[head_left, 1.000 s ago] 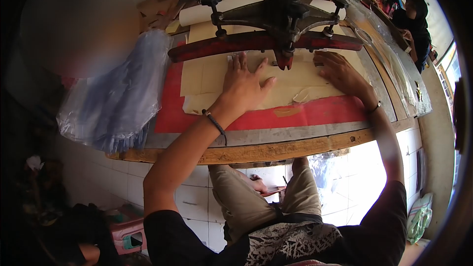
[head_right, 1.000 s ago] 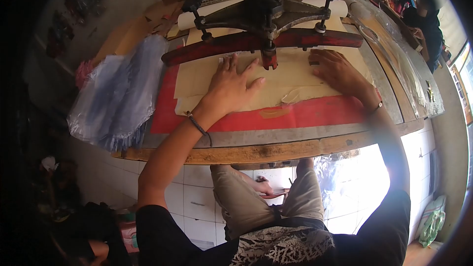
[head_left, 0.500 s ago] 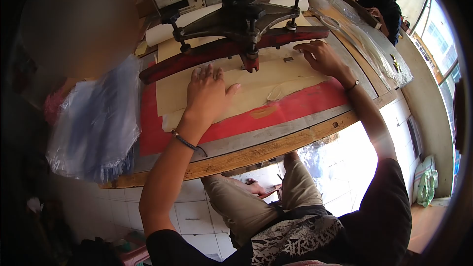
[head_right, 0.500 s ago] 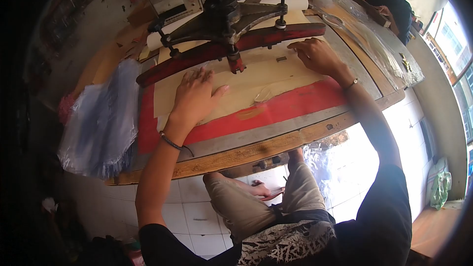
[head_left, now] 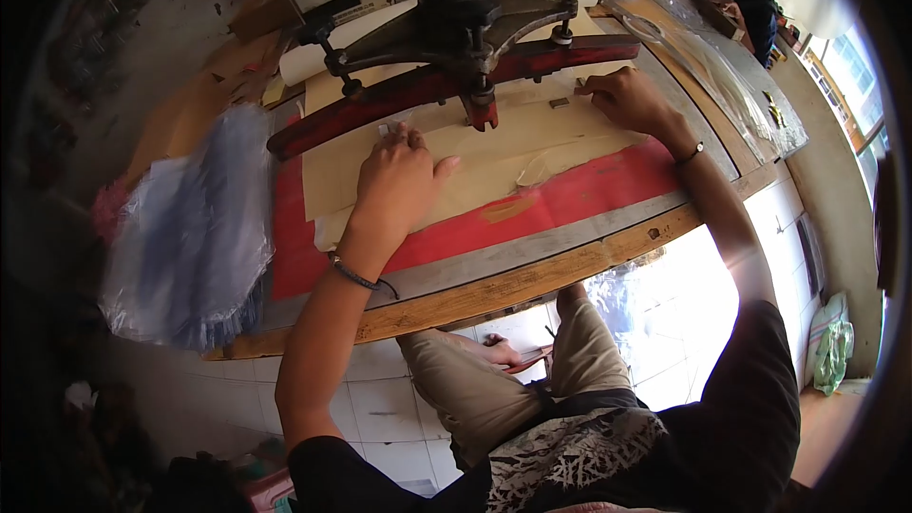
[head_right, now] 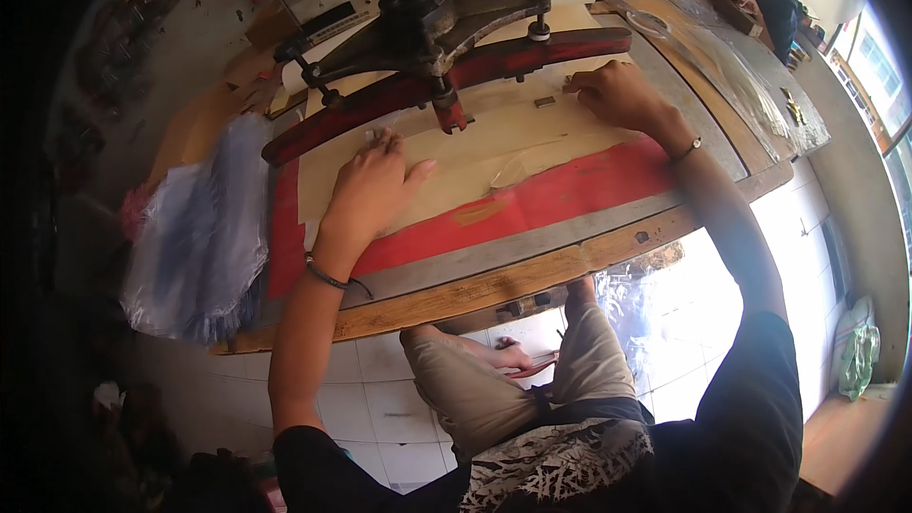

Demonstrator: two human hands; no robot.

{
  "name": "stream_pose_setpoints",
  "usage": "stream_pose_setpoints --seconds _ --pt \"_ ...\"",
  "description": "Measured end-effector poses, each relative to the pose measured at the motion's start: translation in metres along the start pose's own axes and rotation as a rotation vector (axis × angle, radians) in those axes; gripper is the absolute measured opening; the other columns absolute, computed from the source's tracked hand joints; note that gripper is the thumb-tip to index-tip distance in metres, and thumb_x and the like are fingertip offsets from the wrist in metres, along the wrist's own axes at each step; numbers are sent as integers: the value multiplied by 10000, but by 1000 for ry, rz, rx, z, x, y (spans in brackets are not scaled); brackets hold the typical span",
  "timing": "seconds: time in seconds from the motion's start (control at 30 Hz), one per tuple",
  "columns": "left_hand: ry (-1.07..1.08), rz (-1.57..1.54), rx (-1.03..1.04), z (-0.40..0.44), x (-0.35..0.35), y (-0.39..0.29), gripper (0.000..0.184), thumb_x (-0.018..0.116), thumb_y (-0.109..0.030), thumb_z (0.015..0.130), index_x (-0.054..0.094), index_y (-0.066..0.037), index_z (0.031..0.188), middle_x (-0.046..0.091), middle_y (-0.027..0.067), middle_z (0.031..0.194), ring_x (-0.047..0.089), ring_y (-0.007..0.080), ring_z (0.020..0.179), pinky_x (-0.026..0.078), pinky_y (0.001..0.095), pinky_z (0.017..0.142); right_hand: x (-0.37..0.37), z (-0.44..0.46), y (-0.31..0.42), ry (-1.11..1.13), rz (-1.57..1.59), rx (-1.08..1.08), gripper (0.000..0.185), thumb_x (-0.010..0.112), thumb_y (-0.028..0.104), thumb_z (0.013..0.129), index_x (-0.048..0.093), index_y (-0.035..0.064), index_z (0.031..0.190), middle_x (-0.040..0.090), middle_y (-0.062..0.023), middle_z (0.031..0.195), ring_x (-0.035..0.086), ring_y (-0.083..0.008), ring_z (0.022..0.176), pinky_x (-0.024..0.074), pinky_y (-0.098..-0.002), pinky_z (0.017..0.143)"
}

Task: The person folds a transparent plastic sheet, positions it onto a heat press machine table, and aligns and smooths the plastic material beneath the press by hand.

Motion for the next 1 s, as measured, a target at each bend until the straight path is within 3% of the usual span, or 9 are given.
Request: stream_pose_setpoints --seconds 0.17,0.27,0.3,0.4,0.43,0.57,0.77,0.87,1.0 --pt "121 -62 -59 1 -8 -7 637 473 -443 987 526 153 1207 511 348 1312 594 431 1133 517 437 942 -2 3 6 1 34 2 240 574 104 817 733 85 995 721 -124 862 675 -334 760 539 -413 770" --pt "-60 42 5 -4 1 -12 631 445 -432 1001 500 161 1211 490 353 1314 564 439 1156 498 446 955 -4 1 8 20 69 61 243 559 102 822 720 84 1004 712 -144 838 671 -348 743 534 -428 757" --pt "-51 34 13 -4 6 -10 634 435 -430 1005 483 162 1228 473 350 1329 537 441 1182 479 456 972 -5 1 14 120 41 98 260 545 125 859 680 90 1078 684 -178 780 658 -364 717 519 -451 728" --pt "-48 27 24 -3 13 -8 645 412 -430 1014 439 158 1279 426 345 1372 459 437 1256 413 481 1019 -4 0 22 145 20 118 273 537 159 896 634 86 1141 646 -204 712 644 -371 686 502 -465 696" --pt "-59 37 15 -5 13 -8 650 409 -435 1014 431 151 1294 413 345 1385 436 430 1276 385 484 1035 -1 1 18 153 6 99 331 531 202 926 598 97 1232 628 -209 677 631 -375 658 492 -475 674" --pt "-80 76 -37 -8 11 -7 667 400 -461 1011 418 120 1338 412 346 1393 409 426 1300 302 488 1066 -5 4 23 177 -39 167 344 523 232 942 622 107 1246 636 -210 683 634 -373 651 497 -471 673" --pt "35 35 -74 -7 6 -5 686 395 -489 1003 417 92 1367 400 362 1420 424 396 1332 257 469 1083 -4 4 25 130 -6 157 325 534 262 951 671 90 1190 668 -208 734 655 -359 682 523 -437 696" --pt "70 26 -66 -5 11 -1 704 391 -502 1000 400 90 1381 383 365 1432 434 415 1332 314 473 1068 -6 5 26 138 -1 147 326 540 264 952 669 93 1197 673 -204 746 657 -357 688 526 -431 700" --pt "96 -52 -106 -5 8 -1 726 402 -514 993 377 95 1387 389 373 1417 524 465 1221 477 488 955 -7 3 26 159 -38 145 326 546 264 950 665 99 1204 671 -194 742 655 -354 684 518 -436 685"
Point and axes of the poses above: each hand's wrist, its own z-axis towards the middle knuckle, its own x-axis out of the palm, y = z × x, the point moved 6 cm from there along z, towards the middle knuckle
